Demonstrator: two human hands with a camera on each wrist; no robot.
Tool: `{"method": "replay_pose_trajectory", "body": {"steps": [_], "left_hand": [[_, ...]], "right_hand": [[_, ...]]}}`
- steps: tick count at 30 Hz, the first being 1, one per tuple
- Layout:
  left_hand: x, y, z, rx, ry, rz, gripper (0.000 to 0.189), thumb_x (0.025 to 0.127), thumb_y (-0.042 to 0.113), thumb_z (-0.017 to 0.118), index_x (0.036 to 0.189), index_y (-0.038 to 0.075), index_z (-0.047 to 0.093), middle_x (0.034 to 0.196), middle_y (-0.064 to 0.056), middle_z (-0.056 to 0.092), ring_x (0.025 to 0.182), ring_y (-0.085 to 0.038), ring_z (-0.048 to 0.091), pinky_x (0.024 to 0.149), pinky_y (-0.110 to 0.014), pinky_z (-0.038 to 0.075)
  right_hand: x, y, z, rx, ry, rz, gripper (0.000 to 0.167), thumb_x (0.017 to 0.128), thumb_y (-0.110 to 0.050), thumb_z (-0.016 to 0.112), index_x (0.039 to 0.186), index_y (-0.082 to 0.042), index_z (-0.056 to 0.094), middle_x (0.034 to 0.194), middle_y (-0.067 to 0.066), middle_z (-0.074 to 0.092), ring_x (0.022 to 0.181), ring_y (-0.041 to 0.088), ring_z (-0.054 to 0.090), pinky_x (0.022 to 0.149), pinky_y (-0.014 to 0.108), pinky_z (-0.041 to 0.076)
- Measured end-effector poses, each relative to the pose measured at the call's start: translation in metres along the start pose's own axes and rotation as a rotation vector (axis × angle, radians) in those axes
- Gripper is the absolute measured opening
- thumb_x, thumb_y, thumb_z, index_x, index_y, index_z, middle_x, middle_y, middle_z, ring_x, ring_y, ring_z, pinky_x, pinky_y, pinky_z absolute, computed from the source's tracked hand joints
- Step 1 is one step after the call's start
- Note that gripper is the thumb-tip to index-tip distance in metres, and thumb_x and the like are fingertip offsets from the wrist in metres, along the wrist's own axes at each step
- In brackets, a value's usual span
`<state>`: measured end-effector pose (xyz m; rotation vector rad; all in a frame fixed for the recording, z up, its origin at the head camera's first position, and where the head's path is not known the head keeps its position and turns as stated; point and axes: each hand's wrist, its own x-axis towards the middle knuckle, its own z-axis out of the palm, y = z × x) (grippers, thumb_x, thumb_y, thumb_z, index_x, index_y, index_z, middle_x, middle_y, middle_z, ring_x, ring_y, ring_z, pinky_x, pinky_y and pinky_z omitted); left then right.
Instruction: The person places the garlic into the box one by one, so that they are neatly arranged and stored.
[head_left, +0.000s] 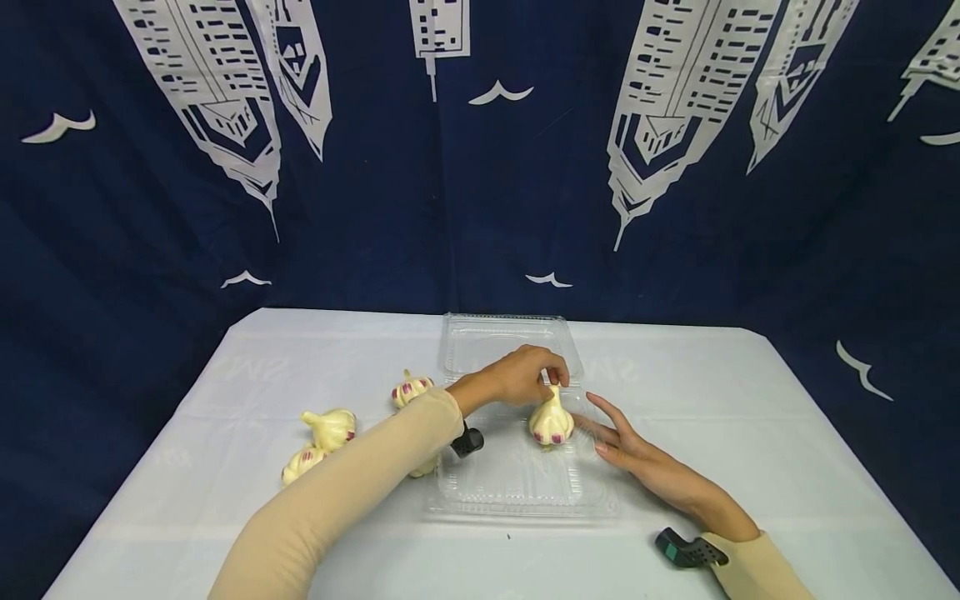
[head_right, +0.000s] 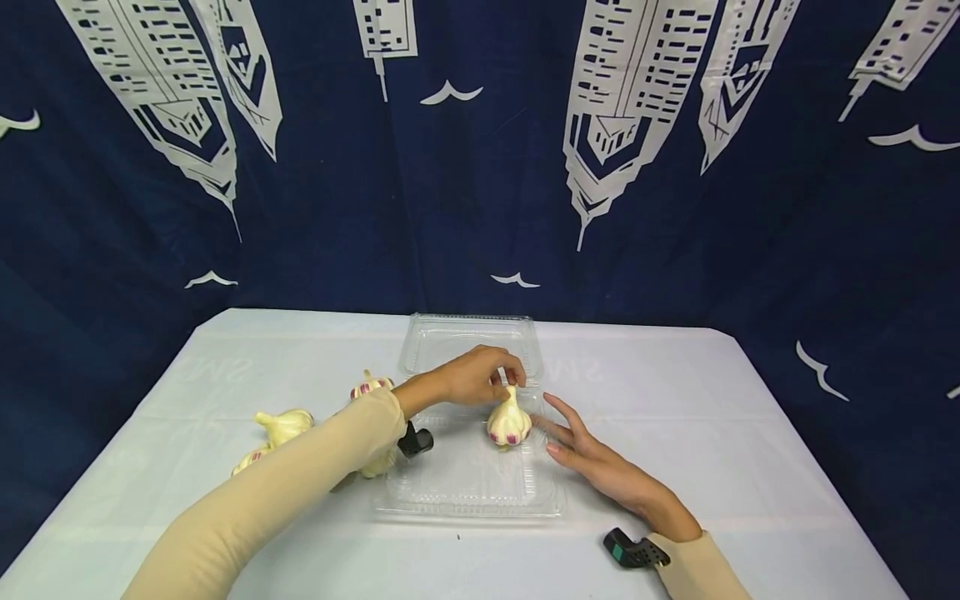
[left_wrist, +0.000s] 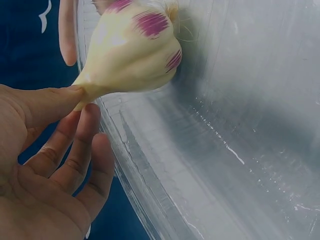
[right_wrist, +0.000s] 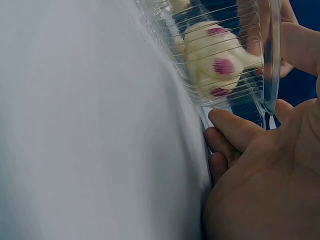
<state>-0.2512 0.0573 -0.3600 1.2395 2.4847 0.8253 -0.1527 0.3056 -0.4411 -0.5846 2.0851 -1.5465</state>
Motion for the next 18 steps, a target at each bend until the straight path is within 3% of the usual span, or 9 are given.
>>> {"method": "replay_pose_trajectory", "body": {"steps": [8,18], "left_hand": [[-0.005,-0.004,-0.007,-0.018,-0.017,0.033,0.024,0.085,-0.009,0.064,0.106,0.002,0.071,0.106,-0.011,0.070,0.101,-0.024,0.065,0.079,-0.018,0.049],[-0.023,-0.014,-0.020,-0.056,0.044,0.040,0.020,0.088,-0.008,0.066,0.105,0.001,0.070,0.106,-0.013,0.070,0.099,-0.024,0.066,0.077,-0.017,0.051]], "right_hand": [[0.000,0.000,0.001,0.022,-0.004,-0.001,0.067,0.110,-0.018,0.034,0.160,-0.034,-0.008,0.166,0.019,0.013,0.150,0.042,-0.004,0.111,0.076,0.000],[0.000,-0.001,0.001,0.016,0.002,0.011,0.067,0.110,-0.019,0.035,0.160,-0.034,-0.009,0.166,0.019,0.013,0.150,0.043,-0.004,0.111,0.077,0.001]]}}
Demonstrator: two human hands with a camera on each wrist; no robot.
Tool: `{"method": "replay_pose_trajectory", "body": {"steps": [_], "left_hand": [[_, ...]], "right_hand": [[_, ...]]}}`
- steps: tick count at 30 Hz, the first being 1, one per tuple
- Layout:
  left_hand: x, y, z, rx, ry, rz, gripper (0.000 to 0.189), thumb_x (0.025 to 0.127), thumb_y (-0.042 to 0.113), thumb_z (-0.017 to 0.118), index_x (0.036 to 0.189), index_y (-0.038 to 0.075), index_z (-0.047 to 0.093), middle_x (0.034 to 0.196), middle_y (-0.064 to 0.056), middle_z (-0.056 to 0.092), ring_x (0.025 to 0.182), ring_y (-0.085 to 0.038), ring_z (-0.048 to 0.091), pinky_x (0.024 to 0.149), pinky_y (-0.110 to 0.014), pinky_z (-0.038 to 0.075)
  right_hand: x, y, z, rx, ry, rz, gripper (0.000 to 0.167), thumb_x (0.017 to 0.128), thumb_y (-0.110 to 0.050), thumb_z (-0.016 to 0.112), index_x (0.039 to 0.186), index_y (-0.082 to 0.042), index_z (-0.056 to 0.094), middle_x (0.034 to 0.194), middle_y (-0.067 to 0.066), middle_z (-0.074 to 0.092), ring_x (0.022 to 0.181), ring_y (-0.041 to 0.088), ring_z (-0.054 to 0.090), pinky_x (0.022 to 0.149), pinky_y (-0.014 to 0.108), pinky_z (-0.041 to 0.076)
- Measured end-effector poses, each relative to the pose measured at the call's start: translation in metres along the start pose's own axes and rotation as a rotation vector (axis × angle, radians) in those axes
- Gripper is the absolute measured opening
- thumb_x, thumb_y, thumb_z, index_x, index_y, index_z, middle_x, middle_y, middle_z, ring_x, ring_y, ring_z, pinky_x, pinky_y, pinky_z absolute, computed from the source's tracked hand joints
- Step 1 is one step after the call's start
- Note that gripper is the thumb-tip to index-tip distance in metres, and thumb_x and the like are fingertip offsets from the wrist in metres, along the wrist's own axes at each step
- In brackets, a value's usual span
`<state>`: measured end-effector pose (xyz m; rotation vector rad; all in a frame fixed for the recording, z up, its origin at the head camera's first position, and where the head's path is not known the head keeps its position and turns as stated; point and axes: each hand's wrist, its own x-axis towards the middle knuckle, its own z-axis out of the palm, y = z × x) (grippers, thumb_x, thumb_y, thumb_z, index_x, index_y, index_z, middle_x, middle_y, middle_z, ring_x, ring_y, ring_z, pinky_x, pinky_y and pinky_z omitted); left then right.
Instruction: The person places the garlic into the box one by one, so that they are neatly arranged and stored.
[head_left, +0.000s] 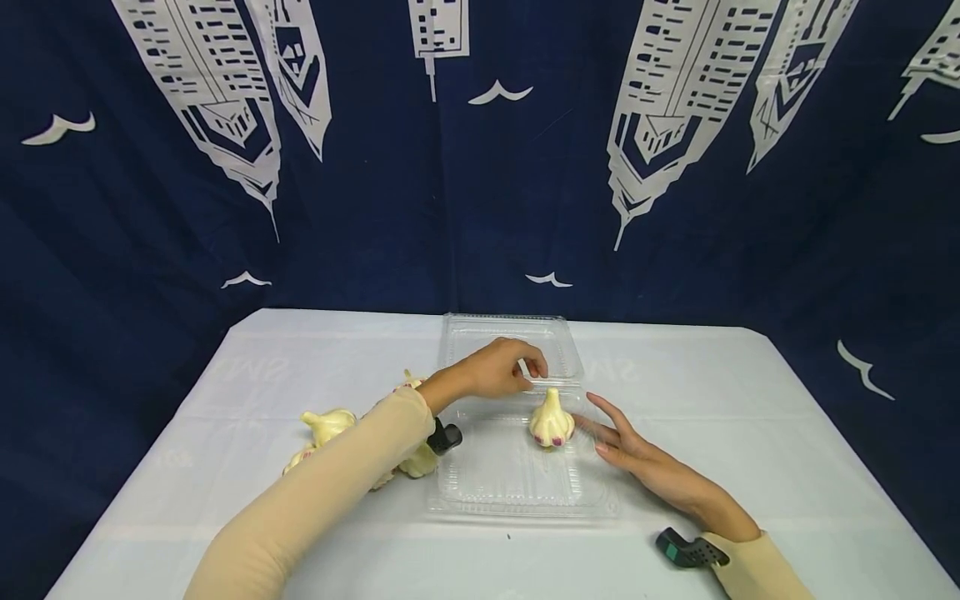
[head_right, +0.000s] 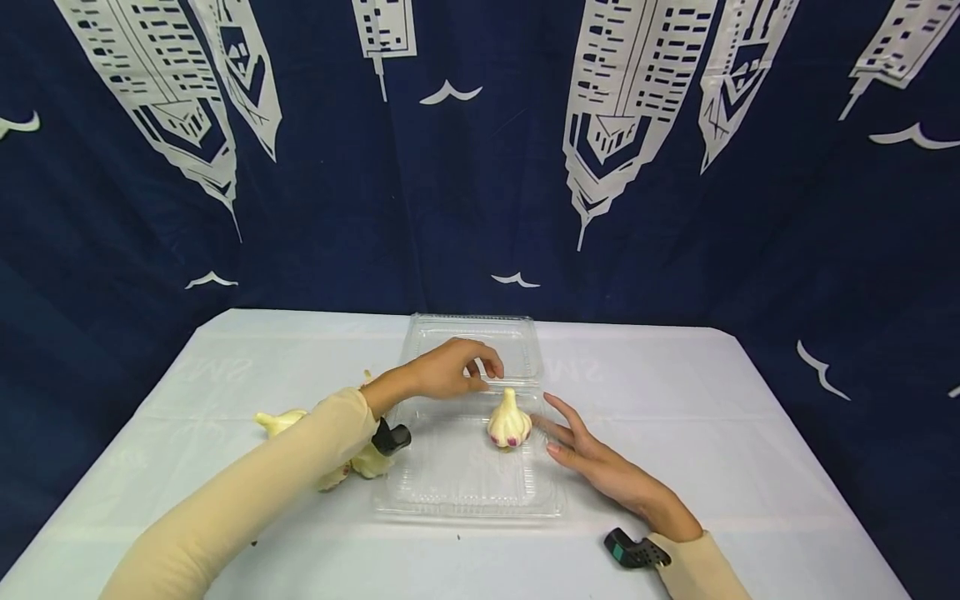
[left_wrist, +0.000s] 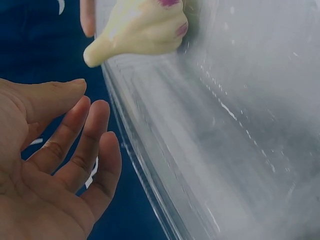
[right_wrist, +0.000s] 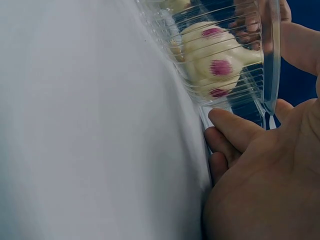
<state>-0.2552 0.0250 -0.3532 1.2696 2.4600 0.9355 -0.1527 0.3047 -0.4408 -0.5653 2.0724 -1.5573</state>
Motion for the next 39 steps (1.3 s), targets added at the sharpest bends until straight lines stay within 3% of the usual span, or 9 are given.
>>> {"method": "replay_pose_trajectory", "body": {"steps": [7,14,23,33,39], "left_hand": [[-0.020,-0.010,-0.013,0.001,0.042,0.015,0.020,0.089,-0.005,0.066,0.108,-0.002,0.069,0.107,-0.015,0.070,0.094,-0.023,0.066,0.080,-0.018,0.053],[-0.045,-0.022,-0.027,-0.010,0.073,-0.059,0.019,0.092,-0.001,0.066,0.110,0.003,0.070,0.108,-0.012,0.070,0.090,-0.020,0.067,0.083,-0.024,0.054],[-0.078,-0.036,-0.049,-0.022,0.111,-0.093,0.021,0.091,-0.002,0.067,0.111,0.004,0.069,0.107,-0.010,0.069,0.093,-0.023,0.068,0.086,-0.031,0.055],[-0.106,-0.056,-0.064,0.014,0.049,-0.204,0.026,0.091,0.003,0.069,0.117,0.002,0.067,0.120,-0.014,0.066,0.113,-0.037,0.062,0.096,-0.044,0.052],[-0.118,-0.071,-0.069,-0.127,-0.002,-0.284,0.031,0.091,0.003,0.069,0.122,0.005,0.066,0.130,-0.013,0.063,0.120,-0.039,0.058,0.093,-0.042,0.053]], "right_hand": [[0.001,0.001,0.000,-0.005,0.009,-0.002,0.068,0.110,-0.018,0.035,0.160,-0.033,-0.008,0.166,0.018,0.014,0.150,0.042,-0.003,0.111,0.076,0.002],[0.001,0.003,0.001,-0.003,0.004,-0.004,0.068,0.110,-0.018,0.035,0.159,-0.034,-0.009,0.167,0.019,0.013,0.150,0.043,-0.006,0.110,0.077,0.000],[0.003,0.001,0.000,-0.023,0.019,-0.004,0.068,0.110,-0.017,0.035,0.159,-0.034,-0.009,0.167,0.017,0.015,0.150,0.043,-0.003,0.110,0.077,0.005],[0.004,0.000,0.002,-0.017,0.021,0.012,0.068,0.110,-0.019,0.037,0.159,-0.036,-0.008,0.167,0.014,0.015,0.151,0.039,-0.003,0.112,0.073,0.005],[0.003,0.002,0.001,-0.009,0.025,0.020,0.069,0.110,-0.018,0.037,0.159,-0.037,-0.007,0.167,0.013,0.015,0.151,0.038,-0.003,0.112,0.074,0.002]]}}
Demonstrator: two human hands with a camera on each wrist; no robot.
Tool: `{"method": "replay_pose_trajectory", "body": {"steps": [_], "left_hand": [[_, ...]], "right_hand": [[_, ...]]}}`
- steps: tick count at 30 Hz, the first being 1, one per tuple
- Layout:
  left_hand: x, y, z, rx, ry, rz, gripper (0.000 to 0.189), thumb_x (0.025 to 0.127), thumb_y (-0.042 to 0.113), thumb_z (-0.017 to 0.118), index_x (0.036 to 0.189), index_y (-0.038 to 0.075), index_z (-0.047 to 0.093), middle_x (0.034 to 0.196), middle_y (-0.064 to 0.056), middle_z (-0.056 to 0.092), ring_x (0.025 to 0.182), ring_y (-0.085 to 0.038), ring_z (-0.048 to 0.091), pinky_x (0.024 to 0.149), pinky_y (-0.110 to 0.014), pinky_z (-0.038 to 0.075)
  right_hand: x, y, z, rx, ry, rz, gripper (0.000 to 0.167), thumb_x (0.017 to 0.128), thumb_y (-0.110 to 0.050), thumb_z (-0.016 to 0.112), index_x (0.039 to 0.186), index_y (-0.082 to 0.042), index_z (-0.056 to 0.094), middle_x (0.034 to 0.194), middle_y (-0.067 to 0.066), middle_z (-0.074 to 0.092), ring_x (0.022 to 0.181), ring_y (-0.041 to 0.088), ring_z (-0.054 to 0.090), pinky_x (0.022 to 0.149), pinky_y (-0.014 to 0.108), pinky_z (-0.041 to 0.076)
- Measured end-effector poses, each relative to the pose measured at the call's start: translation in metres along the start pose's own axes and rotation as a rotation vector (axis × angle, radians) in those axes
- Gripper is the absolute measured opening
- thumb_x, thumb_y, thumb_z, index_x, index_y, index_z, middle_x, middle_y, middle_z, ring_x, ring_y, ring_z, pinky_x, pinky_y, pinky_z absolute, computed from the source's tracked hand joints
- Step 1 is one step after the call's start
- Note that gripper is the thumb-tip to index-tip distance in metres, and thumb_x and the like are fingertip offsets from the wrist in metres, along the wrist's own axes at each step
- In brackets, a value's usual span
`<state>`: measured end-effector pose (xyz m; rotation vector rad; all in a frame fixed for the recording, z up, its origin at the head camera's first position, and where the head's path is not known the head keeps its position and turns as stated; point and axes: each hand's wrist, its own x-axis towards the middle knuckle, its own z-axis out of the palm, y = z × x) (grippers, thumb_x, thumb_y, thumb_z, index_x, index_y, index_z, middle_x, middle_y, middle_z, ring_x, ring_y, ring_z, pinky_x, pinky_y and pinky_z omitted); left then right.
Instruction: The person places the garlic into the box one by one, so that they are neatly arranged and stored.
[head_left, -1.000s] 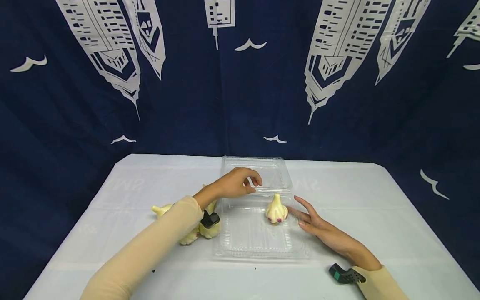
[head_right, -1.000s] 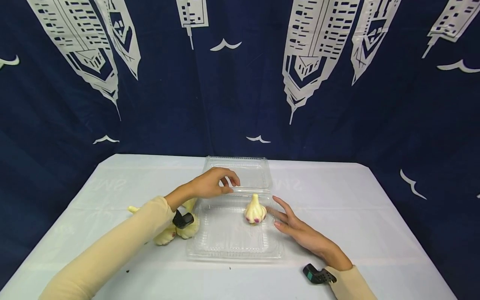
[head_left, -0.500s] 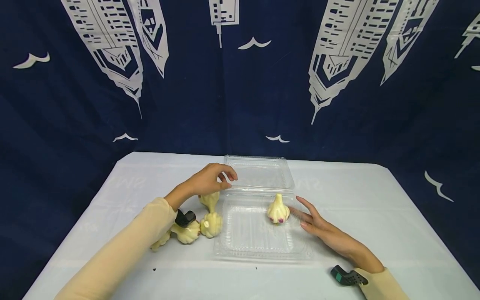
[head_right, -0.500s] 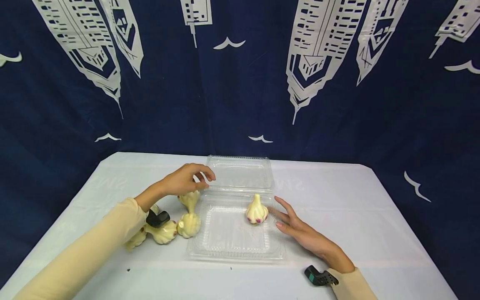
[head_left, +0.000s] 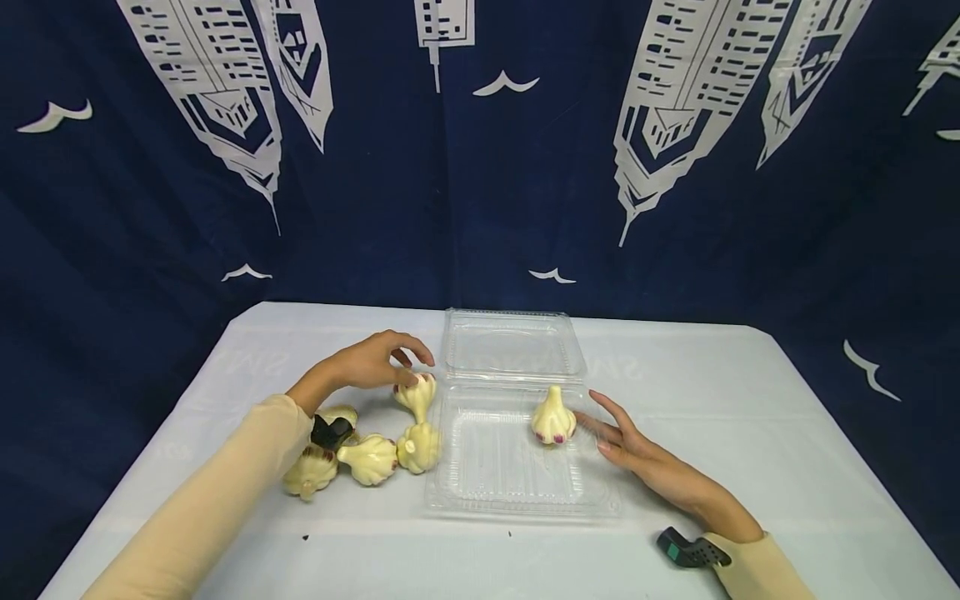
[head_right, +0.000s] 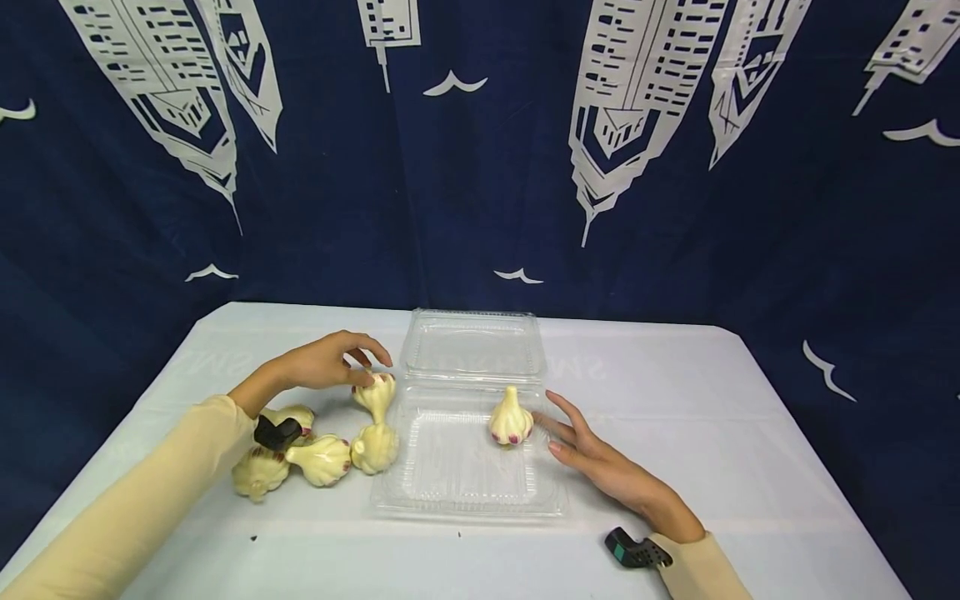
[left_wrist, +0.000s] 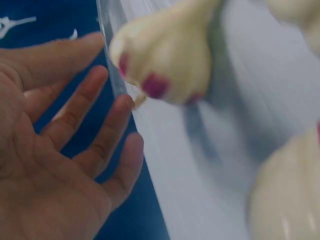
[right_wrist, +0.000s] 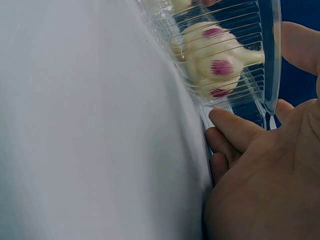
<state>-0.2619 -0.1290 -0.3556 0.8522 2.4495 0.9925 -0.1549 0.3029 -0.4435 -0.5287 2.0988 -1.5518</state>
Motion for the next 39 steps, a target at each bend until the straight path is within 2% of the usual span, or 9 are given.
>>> {"method": "replay_pose_trajectory", "body": {"steps": [3,7,14,24,29,35,39], "left_hand": [[-0.002,-0.009,-0.003,-0.061,-0.009,-0.040,0.034,0.090,0.004,0.072,0.123,0.008,0.067,0.134,-0.012,0.060,0.123,-0.038,0.056,0.093,-0.042,0.052],[-0.003,-0.016,-0.004,-0.078,-0.008,-0.067,0.035,0.088,0.007,0.075,0.122,0.011,0.069,0.134,-0.010,0.058,0.122,-0.033,0.057,0.093,-0.041,0.052],[-0.001,-0.017,0.000,-0.058,-0.002,-0.029,0.035,0.087,0.003,0.076,0.121,0.006,0.068,0.132,-0.015,0.058,0.117,-0.034,0.058,0.097,-0.044,0.050],[0.004,-0.023,0.004,0.002,-0.013,-0.033,0.039,0.086,0.002,0.076,0.123,0.008,0.066,0.133,-0.014,0.058,0.119,-0.036,0.055,0.098,-0.048,0.047],[0.005,-0.023,0.004,-0.021,-0.032,-0.003,0.040,0.084,-0.001,0.076,0.122,0.004,0.065,0.132,-0.015,0.060,0.119,-0.035,0.054,0.102,-0.051,0.044],[0.004,-0.022,0.006,-0.084,-0.055,0.008,0.040,0.084,-0.002,0.075,0.122,0.000,0.062,0.124,-0.015,0.060,0.108,-0.027,0.050,0.093,-0.043,0.045],[0.003,-0.024,0.007,-0.064,-0.055,0.008,0.041,0.084,-0.001,0.076,0.123,0.002,0.062,0.129,-0.015,0.060,0.120,-0.032,0.052,0.101,-0.049,0.043]], "right_hand": [[0.000,0.001,0.000,0.006,-0.005,-0.005,0.069,0.110,-0.017,0.037,0.159,-0.037,-0.007,0.167,0.013,0.015,0.151,0.038,-0.003,0.112,0.075,0.002],[0.000,0.002,-0.001,0.005,-0.009,-0.013,0.070,0.110,-0.017,0.037,0.159,-0.036,-0.008,0.167,0.013,0.015,0.151,0.038,-0.003,0.112,0.075,0.002],[0.000,0.002,-0.001,-0.001,-0.004,-0.027,0.069,0.110,-0.017,0.038,0.159,-0.037,-0.007,0.167,0.014,0.016,0.151,0.039,-0.003,0.111,0.076,0.002],[0.000,0.001,0.000,-0.016,-0.007,-0.034,0.068,0.110,-0.018,0.037,0.160,-0.034,-0.007,0.167,0.016,0.016,0.150,0.042,-0.002,0.111,0.074,0.005],[0.000,0.002,-0.001,-0.012,-0.008,-0.045,0.068,0.110,-0.017,0.036,0.160,-0.034,-0.007,0.166,0.017,0.016,0.150,0.043,-0.003,0.110,0.076,0.005],[-0.001,0.003,-0.001,-0.012,-0.009,-0.040,0.068,0.110,-0.017,0.036,0.160,-0.035,-0.007,0.167,0.017,0.016,0.150,0.043,-0.003,0.110,0.076,0.004],[-0.001,0.002,-0.001,-0.010,-0.010,-0.041,0.068,0.110,-0.017,0.036,0.160,-0.033,-0.008,0.166,0.018,0.015,0.150,0.044,-0.003,0.110,0.077,0.004]]}}
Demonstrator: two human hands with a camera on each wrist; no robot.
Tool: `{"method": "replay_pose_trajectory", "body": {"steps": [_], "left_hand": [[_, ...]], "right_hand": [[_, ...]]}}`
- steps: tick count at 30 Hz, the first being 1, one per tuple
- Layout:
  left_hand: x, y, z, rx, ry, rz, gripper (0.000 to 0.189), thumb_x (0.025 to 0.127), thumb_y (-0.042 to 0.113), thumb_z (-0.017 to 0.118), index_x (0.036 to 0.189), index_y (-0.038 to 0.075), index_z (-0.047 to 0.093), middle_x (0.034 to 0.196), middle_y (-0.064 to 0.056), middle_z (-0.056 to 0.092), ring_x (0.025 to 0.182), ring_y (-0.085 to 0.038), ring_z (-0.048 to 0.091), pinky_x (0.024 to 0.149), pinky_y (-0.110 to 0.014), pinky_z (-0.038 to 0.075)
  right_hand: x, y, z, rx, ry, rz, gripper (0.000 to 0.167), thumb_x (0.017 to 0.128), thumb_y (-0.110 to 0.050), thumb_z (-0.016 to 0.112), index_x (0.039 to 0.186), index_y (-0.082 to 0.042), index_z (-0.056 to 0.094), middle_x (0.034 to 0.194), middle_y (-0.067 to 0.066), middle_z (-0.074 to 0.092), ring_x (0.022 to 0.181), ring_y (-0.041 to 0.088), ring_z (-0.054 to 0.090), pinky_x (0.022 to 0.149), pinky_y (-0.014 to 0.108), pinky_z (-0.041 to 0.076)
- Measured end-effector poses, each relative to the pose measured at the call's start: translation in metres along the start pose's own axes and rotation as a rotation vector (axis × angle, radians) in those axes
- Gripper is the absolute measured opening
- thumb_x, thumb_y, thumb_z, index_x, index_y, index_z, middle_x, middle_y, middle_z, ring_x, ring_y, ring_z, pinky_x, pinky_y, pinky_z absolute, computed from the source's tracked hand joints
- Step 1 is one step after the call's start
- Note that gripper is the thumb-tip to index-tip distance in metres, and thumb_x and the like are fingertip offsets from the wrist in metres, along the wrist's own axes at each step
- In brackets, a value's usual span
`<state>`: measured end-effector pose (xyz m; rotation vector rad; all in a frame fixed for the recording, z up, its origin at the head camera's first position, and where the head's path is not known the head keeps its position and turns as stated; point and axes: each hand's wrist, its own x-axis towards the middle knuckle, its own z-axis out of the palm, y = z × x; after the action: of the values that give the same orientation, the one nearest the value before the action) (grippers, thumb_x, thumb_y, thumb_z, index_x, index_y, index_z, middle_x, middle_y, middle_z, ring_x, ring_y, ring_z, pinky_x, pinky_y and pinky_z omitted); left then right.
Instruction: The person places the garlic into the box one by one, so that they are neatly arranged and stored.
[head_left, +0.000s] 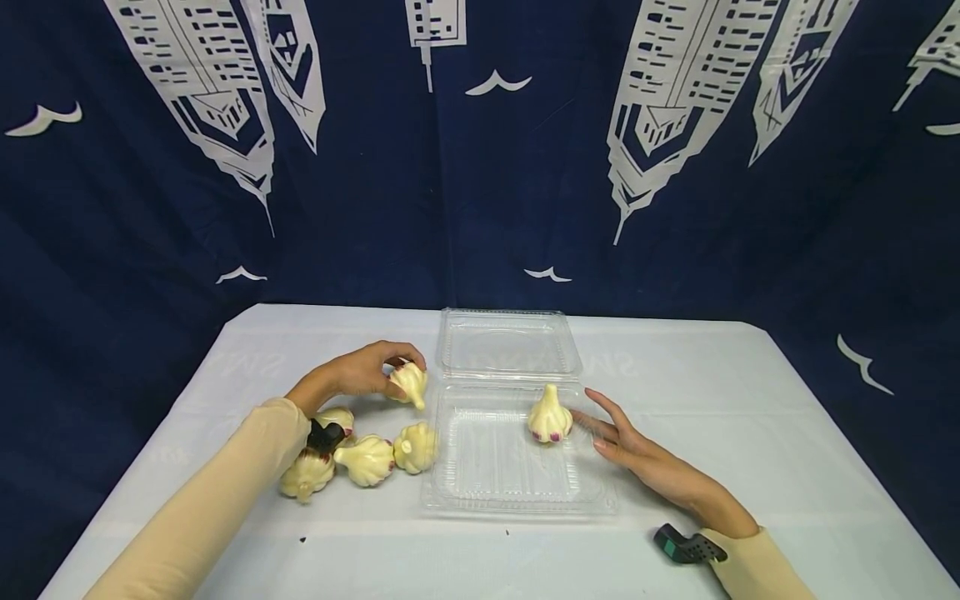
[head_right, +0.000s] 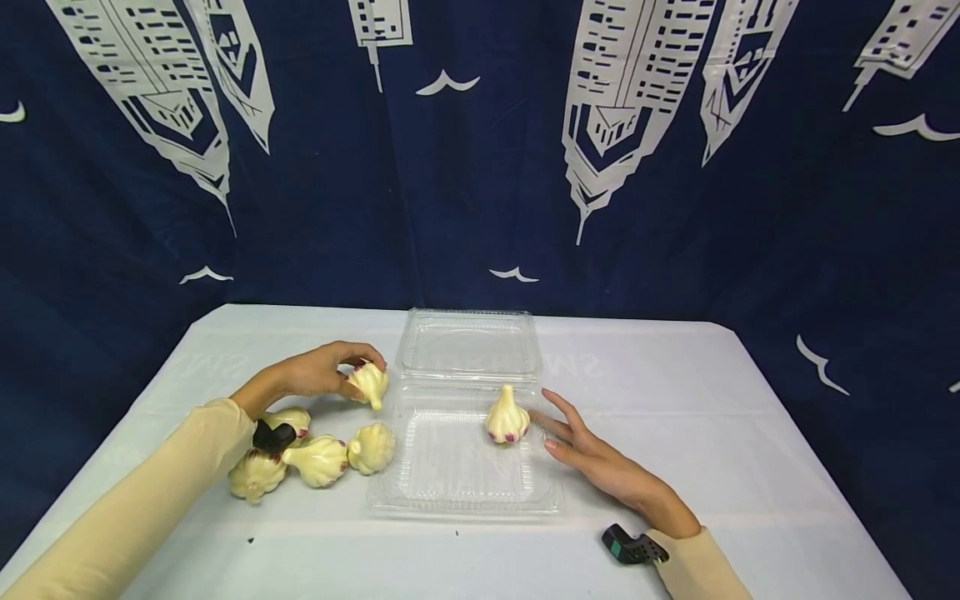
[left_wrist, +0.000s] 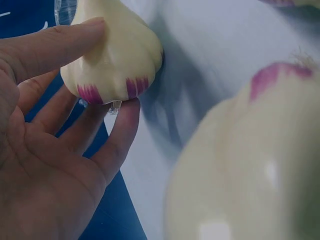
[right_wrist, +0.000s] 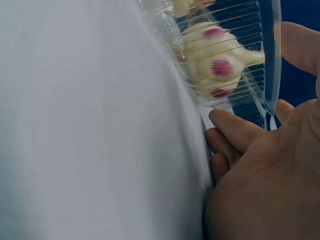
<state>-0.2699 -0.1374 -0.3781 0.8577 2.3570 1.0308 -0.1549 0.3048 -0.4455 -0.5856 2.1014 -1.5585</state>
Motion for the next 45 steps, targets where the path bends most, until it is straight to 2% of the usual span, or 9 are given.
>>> {"method": "replay_pose_trajectory", "body": {"steps": [3,7,16,24,30,34,39,45], "left_hand": [[-0.001,-0.001,0.000,0.018,0.002,-0.019,0.043,0.085,0.000,0.076,0.125,0.003,0.062,0.135,-0.015,0.059,0.129,-0.038,0.050,0.107,-0.052,0.041],[-0.002,-0.002,0.001,0.022,0.007,-0.041,0.045,0.085,0.002,0.077,0.127,0.003,0.063,0.138,-0.015,0.058,0.130,-0.041,0.049,0.106,-0.052,0.042],[-0.005,-0.001,-0.002,0.058,0.036,-0.016,0.042,0.084,0.002,0.077,0.124,0.002,0.064,0.135,-0.015,0.060,0.131,-0.039,0.048,0.109,-0.052,0.041],[-0.011,-0.003,-0.008,0.025,0.107,0.007,0.041,0.084,-0.002,0.075,0.124,0.001,0.064,0.131,-0.013,0.062,0.129,-0.035,0.048,0.110,-0.053,0.039],[-0.014,-0.001,-0.007,0.043,0.141,0.003,0.040,0.085,0.001,0.076,0.123,0.004,0.065,0.131,-0.014,0.059,0.123,-0.039,0.052,0.099,-0.047,0.046],[-0.016,0.002,-0.009,0.051,0.168,-0.013,0.039,0.084,0.006,0.078,0.122,0.010,0.067,0.130,-0.014,0.054,0.116,-0.037,0.052,0.090,-0.040,0.046],[-0.017,0.006,-0.011,0.046,0.202,-0.037,0.042,0.082,0.008,0.079,0.123,0.013,0.069,0.126,-0.014,0.049,0.108,-0.029,0.049,0.090,-0.037,0.042],[-0.012,0.013,-0.008,0.046,0.215,-0.009,0.044,0.080,0.003,0.079,0.123,0.013,0.069,0.121,-0.013,0.047,0.103,-0.025,0.045,0.087,-0.036,0.043]], "right_hand": [[0.000,-0.001,0.000,-0.001,-0.003,0.002,0.069,0.110,-0.018,0.036,0.160,-0.033,-0.008,0.167,0.018,0.014,0.150,0.044,-0.004,0.110,0.077,0.004],[-0.001,-0.002,0.000,-0.007,-0.003,0.007,0.068,0.110,-0.018,0.036,0.160,-0.034,-0.008,0.166,0.017,0.015,0.150,0.043,-0.003,0.111,0.076,0.004],[0.000,-0.002,-0.001,0.000,-0.006,0.009,0.068,0.110,-0.019,0.036,0.160,-0.033,-0.009,0.167,0.017,0.014,0.151,0.042,-0.003,0.111,0.075,0.005],[0.000,-0.002,0.000,0.007,-0.006,0.015,0.068,0.110,-0.020,0.036,0.159,-0.034,-0.009,0.167,0.017,0.014,0.151,0.042,-0.002,0.111,0.076,0.003],[-0.001,-0.002,0.000,0.000,-0.001,0.016,0.069,0.110,-0.020,0.037,0.160,-0.033,-0.009,0.167,0.017,0.014,0.151,0.043,-0.002,0.112,0.075,0.004],[0.000,-0.001,-0.001,-0.001,0.003,0.018,0.069,0.110,-0.020,0.037,0.160,-0.033,-0.009,0.167,0.016,0.015,0.151,0.042,-0.002,0.112,0.075,0.004],[0.001,0.000,-0.002,0.002,0.000,0.022,0.069,0.110,-0.021,0.037,0.160,-0.033,-0.009,0.167,0.015,0.015,0.151,0.042,-0.002,0.112,0.075,0.004],[0.000,0.001,-0.002,0.006,0.000,0.014,0.069,0.110,-0.020,0.037,0.160,-0.033,-0.009,0.167,0.016,0.015,0.151,0.042,-0.003,0.112,0.075,0.004]]}}
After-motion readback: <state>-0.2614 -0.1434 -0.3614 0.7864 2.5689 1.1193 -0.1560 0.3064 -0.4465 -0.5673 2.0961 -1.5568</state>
